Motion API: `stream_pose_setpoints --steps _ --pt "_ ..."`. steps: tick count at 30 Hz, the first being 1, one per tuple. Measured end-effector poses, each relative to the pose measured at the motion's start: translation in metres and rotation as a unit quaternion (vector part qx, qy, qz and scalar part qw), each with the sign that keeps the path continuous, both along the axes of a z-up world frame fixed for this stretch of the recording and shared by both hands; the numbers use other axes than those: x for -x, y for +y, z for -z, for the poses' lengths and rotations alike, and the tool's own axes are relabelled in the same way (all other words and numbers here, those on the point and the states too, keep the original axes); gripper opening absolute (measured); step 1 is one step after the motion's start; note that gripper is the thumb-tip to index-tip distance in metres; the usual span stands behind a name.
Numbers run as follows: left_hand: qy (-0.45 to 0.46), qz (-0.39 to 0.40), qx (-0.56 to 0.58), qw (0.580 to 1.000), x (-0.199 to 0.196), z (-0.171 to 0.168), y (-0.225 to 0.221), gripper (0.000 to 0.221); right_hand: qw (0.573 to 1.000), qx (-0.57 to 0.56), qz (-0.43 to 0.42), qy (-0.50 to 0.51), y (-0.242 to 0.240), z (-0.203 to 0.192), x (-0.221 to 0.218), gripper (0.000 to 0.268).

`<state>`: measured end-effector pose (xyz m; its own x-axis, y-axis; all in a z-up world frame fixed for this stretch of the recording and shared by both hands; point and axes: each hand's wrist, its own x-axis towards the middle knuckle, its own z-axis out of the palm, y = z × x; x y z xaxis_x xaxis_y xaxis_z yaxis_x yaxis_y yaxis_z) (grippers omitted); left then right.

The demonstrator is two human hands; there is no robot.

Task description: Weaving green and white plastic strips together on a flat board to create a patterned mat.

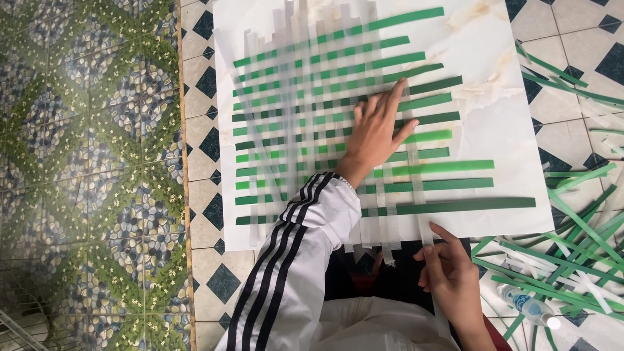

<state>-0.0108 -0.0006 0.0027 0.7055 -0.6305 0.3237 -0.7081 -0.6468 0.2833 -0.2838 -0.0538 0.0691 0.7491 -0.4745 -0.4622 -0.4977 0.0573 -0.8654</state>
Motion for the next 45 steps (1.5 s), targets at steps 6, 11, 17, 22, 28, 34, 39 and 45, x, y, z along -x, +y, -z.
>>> stream_pose_setpoints --steps 6,11,17,22,28,34,39,45 --pt "-0.022 0.002 0.010 1.000 -0.001 -0.001 0.001 0.081 1.000 0.015 -0.005 -0.018 -0.004 0.004 -0.003 0.041" --pt "-0.022 0.000 0.015 1.000 -0.001 -0.002 0.001 0.082 0.998 0.055 -0.034 -0.010 -0.009 0.002 -0.006 0.039" --pt "-0.012 0.005 0.016 1.000 -0.001 -0.009 0.001 0.083 0.986 0.154 -0.067 -0.001 -0.016 0.003 -0.009 0.038" --pt "0.087 0.040 0.044 0.994 -0.015 -0.032 -0.001 0.088 0.993 0.102 -0.046 0.028 -0.022 0.004 -0.009 0.037" --pt "0.139 0.082 0.031 0.986 -0.067 -0.038 -0.011 0.114 0.999 0.027 -0.002 0.039 -0.028 0.017 0.003 0.029" --pt "0.151 0.113 -0.054 0.981 -0.090 -0.040 -0.020 0.136 0.998 0.036 0.006 0.044 -0.028 0.029 0.002 0.024" --pt "0.129 0.105 -0.064 0.984 -0.092 -0.029 -0.020 0.143 0.997 0.059 -0.002 0.057 -0.027 0.025 -0.001 0.021" --pt "0.075 0.112 -0.044 0.990 -0.094 -0.018 -0.012 0.145 0.994 0.098 -0.008 0.038 -0.027 0.025 -0.002 0.015"
